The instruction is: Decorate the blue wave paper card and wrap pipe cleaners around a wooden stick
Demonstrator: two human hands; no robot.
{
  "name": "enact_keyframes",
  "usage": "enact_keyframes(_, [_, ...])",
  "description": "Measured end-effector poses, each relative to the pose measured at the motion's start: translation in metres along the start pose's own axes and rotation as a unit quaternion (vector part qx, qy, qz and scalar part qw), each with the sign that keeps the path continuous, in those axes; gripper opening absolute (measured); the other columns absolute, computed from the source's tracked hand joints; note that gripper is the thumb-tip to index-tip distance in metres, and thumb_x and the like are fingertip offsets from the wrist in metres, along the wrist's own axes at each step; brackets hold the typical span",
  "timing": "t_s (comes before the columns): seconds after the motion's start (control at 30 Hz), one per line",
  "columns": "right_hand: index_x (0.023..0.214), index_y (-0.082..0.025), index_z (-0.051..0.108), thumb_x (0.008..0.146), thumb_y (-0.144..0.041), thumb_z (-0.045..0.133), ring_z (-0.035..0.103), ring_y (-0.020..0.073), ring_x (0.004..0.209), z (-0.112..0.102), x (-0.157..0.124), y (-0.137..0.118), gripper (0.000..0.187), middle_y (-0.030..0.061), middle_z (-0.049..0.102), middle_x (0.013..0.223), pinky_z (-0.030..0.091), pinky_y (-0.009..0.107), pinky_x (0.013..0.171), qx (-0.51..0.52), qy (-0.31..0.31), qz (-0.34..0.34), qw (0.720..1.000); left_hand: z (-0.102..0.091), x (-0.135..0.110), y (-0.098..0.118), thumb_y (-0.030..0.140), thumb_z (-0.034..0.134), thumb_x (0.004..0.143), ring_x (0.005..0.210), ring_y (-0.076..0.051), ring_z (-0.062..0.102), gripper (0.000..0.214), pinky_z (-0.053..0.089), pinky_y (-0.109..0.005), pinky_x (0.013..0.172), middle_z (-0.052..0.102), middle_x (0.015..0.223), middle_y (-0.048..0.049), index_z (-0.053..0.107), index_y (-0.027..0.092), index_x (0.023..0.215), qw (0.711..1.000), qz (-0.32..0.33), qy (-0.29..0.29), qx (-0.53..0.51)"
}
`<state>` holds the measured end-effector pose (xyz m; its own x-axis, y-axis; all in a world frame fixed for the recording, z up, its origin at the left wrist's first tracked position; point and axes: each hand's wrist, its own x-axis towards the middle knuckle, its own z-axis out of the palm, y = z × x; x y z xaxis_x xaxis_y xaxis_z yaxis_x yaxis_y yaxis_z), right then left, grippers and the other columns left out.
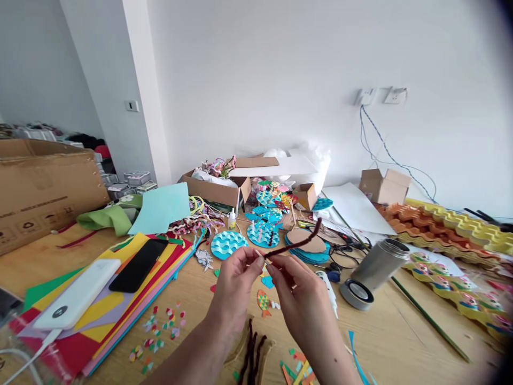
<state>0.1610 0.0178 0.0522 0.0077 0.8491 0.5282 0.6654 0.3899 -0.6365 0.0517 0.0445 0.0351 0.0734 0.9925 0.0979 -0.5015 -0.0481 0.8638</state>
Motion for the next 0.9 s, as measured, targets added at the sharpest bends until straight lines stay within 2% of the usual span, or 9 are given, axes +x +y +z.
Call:
enact_keyframes(0.2, [0.087, -0.021, 0.070, 0.088, -0.023, 0.049, 0.059, 0.0160, 0.065, -0.009, 0.005, 0.005, 0.020, 0.0025, 0.067, 0.075, 0.043, 0.024, 0.059, 0.051, -0.045, 0.030, 0.997, -0.005, 0.004, 0.010, 0.027, 0.071, 0.068, 0.062, -0.010, 0.049, 0.016, 0.039, -0.021, 0.062, 0.057, 0.064, 0.0010, 0.063, 0.013, 0.071, 0.996, -0.007, -0.022, 0.084])
enact_keyframes(0.4, [0.081, -0.021, 0.070, 0.087, -0.026, 0.051, 0.054, 0.0144, 0.059, -0.017, 0.005, 0.006, 0.020, 0.0009, 0.064, 0.069, 0.038, 0.023, 0.053, 0.036, -0.088, 0.032, 0.995, -0.011, 0.005, 0.019, 0.034, 0.071, 0.068, 0.057, -0.011, 0.051, 0.021, 0.037, -0.021, 0.054, 0.060, 0.062, -0.0003, 0.065, 0.014, 0.071, 0.984, -0.018, -0.057, 0.167])
enact_keyframes(0.57, [0.081, -0.021, 0.069, 0.088, -0.022, 0.050, 0.058, 0.0150, 0.066, -0.016, 0.003, 0.005, 0.020, 0.0015, 0.066, 0.075, 0.040, 0.023, 0.059, 0.016, -0.090, 0.003, 0.996, -0.015, 0.006, 0.023, 0.030, 0.074, 0.064, 0.055, -0.009, 0.050, 0.019, 0.036, -0.020, 0.051, 0.060, 0.060, 0.0008, 0.066, 0.014, 0.071, 0.980, -0.039, -0.060, 0.184])
enact_keyframes(0.7, [0.080, -0.021, 0.068, 0.088, -0.018, 0.048, 0.058, 0.0147, 0.064, -0.016, 0.003, 0.005, 0.022, 0.0018, 0.065, 0.074, 0.040, 0.023, 0.058, -0.004, -0.090, -0.017, 0.996, -0.018, 0.006, 0.027, 0.029, 0.070, 0.068, 0.055, -0.009, 0.049, 0.018, 0.035, -0.019, 0.048, 0.063, 0.064, -0.0019, 0.070, 0.014, 0.077, 0.972, -0.054, -0.085, 0.213])
enact_keyframes(0.8, [0.080, -0.021, 0.069, 0.088, -0.017, 0.048, 0.059, 0.0147, 0.063, -0.015, 0.003, 0.004, 0.022, 0.0017, 0.065, 0.073, 0.040, 0.023, 0.056, -0.015, -0.091, -0.029, 0.995, -0.019, 0.007, 0.027, 0.030, 0.068, 0.071, 0.054, -0.009, 0.049, 0.020, 0.034, -0.019, 0.047, 0.065, 0.064, -0.0034, 0.071, 0.013, 0.080, 0.965, -0.050, -0.114, 0.232])
enact_keyframes(0.9, [0.079, -0.021, 0.068, 0.088, -0.018, 0.048, 0.061, 0.0155, 0.065, -0.013, 0.004, 0.004, 0.022, 0.0020, 0.067, 0.076, 0.041, 0.023, 0.057, -0.015, -0.093, -0.025, 0.995, -0.020, 0.007, 0.024, 0.030, 0.066, 0.072, 0.055, -0.010, 0.051, 0.020, 0.036, -0.020, 0.048, 0.066, 0.066, -0.0046, 0.071, 0.012, 0.080, 0.960, -0.032, -0.111, 0.254])
